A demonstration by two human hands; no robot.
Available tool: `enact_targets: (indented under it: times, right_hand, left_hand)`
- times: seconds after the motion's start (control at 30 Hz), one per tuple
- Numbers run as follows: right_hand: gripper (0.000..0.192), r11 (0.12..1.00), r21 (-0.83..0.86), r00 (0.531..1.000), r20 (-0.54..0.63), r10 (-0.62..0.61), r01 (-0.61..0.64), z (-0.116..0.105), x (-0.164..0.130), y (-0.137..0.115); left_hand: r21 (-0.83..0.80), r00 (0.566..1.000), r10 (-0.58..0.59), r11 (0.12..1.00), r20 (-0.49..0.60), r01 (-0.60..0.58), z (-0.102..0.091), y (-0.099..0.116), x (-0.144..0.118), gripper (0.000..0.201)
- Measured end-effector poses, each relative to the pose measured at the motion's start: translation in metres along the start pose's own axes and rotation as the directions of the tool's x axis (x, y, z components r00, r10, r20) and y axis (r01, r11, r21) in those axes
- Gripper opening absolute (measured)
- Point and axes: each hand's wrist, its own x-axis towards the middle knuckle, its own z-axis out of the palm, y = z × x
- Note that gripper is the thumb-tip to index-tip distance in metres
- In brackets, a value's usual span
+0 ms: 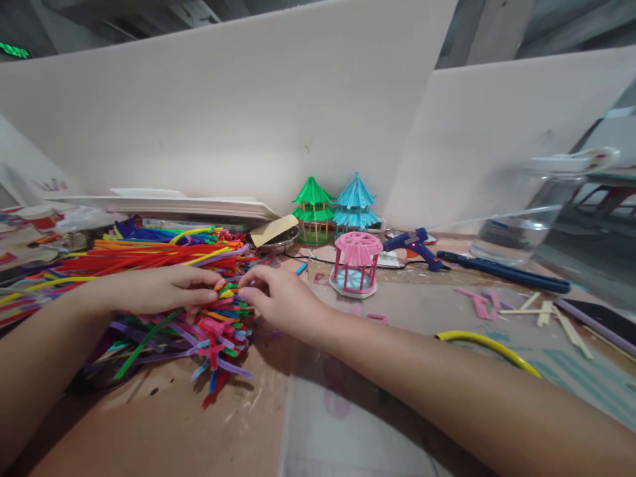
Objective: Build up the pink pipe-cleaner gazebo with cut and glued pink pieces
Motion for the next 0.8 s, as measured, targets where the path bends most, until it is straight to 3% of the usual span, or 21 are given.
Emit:
enact_targets:
  times: [0.27,0.47,0.67,0.8]
  right_hand:
    - [0.013,0.983,0.012,0.982,-0.049,-0.181,0.181,0.008,0.018,0.000]
    - [0.010,0.996,-0.040,0.996,-0.035,-0.079,0.078,0.007,0.017,0.003]
    - [0.006,0.967,0.253,0.992,-0.128,0.020,0.013,-0.001,0.021,0.007]
    - [0.013,0.800,0.600,0.984,-0.132,0.122,-0.018,-0.009,0.018,-0.001]
  left_hand:
    - [0.093,0.998,-0.006,0.996,-0.065,0.012,0.007,-0.003,0.006,0.020]
    - [0.068,0.998,0.005,0.998,-0.069,0.000,0.006,0.001,0.004,0.016]
    - [-0.038,0.998,-0.052,0.998,0.035,0.053,0.002,-0.001,-0.002,0.029]
    - [-0.030,0.999,-0.040,0.999,-0.010,0.040,0.003,-0.003,-0.001,0.032]
